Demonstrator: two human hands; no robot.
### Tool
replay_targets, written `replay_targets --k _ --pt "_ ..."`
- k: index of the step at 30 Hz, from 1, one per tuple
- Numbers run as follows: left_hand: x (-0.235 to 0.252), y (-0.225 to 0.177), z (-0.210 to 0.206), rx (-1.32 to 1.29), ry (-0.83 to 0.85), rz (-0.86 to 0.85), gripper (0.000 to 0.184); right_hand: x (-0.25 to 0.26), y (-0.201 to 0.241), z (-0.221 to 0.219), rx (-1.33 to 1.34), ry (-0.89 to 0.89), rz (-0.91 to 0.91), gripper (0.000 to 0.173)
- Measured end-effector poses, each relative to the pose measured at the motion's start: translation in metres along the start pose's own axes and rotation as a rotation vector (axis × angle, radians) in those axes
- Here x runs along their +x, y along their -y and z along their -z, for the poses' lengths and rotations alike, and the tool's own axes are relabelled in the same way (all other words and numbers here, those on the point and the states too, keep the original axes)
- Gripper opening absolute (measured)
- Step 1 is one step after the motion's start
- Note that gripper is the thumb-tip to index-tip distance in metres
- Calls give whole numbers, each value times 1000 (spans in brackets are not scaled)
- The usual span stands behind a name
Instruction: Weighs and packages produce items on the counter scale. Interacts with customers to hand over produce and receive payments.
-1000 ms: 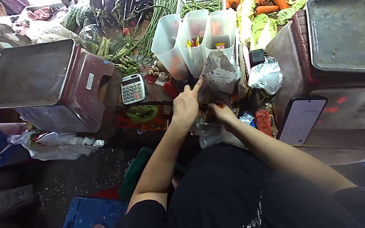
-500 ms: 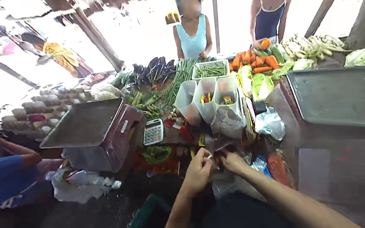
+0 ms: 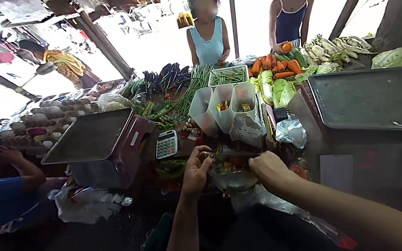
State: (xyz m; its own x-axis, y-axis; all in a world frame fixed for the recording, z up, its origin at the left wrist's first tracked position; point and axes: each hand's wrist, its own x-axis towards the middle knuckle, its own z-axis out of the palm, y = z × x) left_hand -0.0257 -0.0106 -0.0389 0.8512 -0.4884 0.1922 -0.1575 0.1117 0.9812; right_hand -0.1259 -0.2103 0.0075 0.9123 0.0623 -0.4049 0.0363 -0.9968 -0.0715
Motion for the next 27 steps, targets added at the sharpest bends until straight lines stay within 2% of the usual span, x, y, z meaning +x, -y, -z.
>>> replay_targets --k 3,5,6,8,10,13,16,19,22,25,27 --pt "4 1 -11 49 184 -23 29 3 -9 3 50 -345 281 20" --pt "0 11 -25 95 311 44 49 9 -11 -8 141 -461 425 26" --pt "-5 17 -33 79 353 101 59 12 -11 -20 184 -541 477 23" --pt "-17 27 -52 -41 333 240 63 15 -11 -41 256 -651 536 17" --pt "-26 36 -61 -130 286 332 60 11 -16 -56 324 -737 545 15" --pt "-35 50 -58 -111 306 291 59 -22 -41 -72 417 -947 422 15" --pt "-37 54 -47 -87 307 267 51 -75 -85 -102 562 -1231 173 17" --pt "-38 56 -37 -46 324 231 44 -129 -122 -140 593 -1422 -142 28" --pt "-36 55 -37 8 354 173 32 -158 -134 -188 448 -1395 -333 32" --pt "-33 51 -48 122 345 132 23 -166 -121 -225 446 -1216 -352 30" --pt "-32 46 -57 247 330 114 23 -162 -113 -239 424 -1201 -354 30"
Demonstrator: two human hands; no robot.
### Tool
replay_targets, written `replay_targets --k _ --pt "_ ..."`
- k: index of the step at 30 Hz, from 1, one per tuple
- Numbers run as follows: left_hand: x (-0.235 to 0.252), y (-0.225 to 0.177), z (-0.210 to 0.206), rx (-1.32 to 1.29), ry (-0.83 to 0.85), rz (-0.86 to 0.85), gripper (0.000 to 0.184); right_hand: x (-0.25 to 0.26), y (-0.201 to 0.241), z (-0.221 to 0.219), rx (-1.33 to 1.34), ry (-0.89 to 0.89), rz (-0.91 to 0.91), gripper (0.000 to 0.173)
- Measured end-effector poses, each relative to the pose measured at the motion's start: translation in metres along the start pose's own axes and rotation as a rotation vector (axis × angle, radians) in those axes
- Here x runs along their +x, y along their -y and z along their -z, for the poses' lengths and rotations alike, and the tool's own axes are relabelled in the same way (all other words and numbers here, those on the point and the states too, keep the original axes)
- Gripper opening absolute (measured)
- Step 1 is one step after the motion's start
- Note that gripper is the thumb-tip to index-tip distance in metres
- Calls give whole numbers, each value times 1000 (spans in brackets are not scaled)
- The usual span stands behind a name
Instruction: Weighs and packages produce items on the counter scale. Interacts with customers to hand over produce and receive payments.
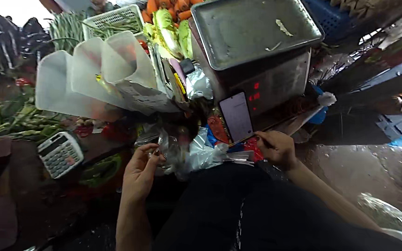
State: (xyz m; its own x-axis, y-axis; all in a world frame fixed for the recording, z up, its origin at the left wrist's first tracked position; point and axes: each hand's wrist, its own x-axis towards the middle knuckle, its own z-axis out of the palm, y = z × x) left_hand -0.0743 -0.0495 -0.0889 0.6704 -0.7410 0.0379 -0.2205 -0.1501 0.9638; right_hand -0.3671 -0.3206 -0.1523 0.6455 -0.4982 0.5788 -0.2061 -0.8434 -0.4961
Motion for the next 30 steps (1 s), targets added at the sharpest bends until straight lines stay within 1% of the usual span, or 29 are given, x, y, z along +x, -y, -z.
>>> replay_targets --k 2,4,8,12,16,20,22,25,27,30 --pt "1 -5 -6 62 -6 -1 24 -4 0 -6 -19 -27 21 29" --pt "0 -8 -10 69 -6 -7 24 -4 0 -8 -29 -30 31 28" --pt "-5 -11 -20 74 -27 6 23 -2 -4 -11 -81 27 44 30" --pt "-14 -10 -24 73 -64 43 23 7 1 -10 -40 30 96 31" --pt "-20 -8 -24 75 -95 74 22 13 4 -14 -57 81 108 32" --pt "-25 -8 -25 22 -169 89 30 6 4 -16 -48 108 180 32" --pt "-26 -9 -24 32 -208 102 30 2 5 -17 -65 127 170 31" --pt "-23 -9 -23 36 -238 102 27 4 2 -14 -69 36 127 31" --pt "-20 -8 -20 13 -246 91 25 6 -1 -13 -86 22 69 31" --pt "-13 -4 -11 -87 -232 61 25 13 1 -12 24 -9 50 31"
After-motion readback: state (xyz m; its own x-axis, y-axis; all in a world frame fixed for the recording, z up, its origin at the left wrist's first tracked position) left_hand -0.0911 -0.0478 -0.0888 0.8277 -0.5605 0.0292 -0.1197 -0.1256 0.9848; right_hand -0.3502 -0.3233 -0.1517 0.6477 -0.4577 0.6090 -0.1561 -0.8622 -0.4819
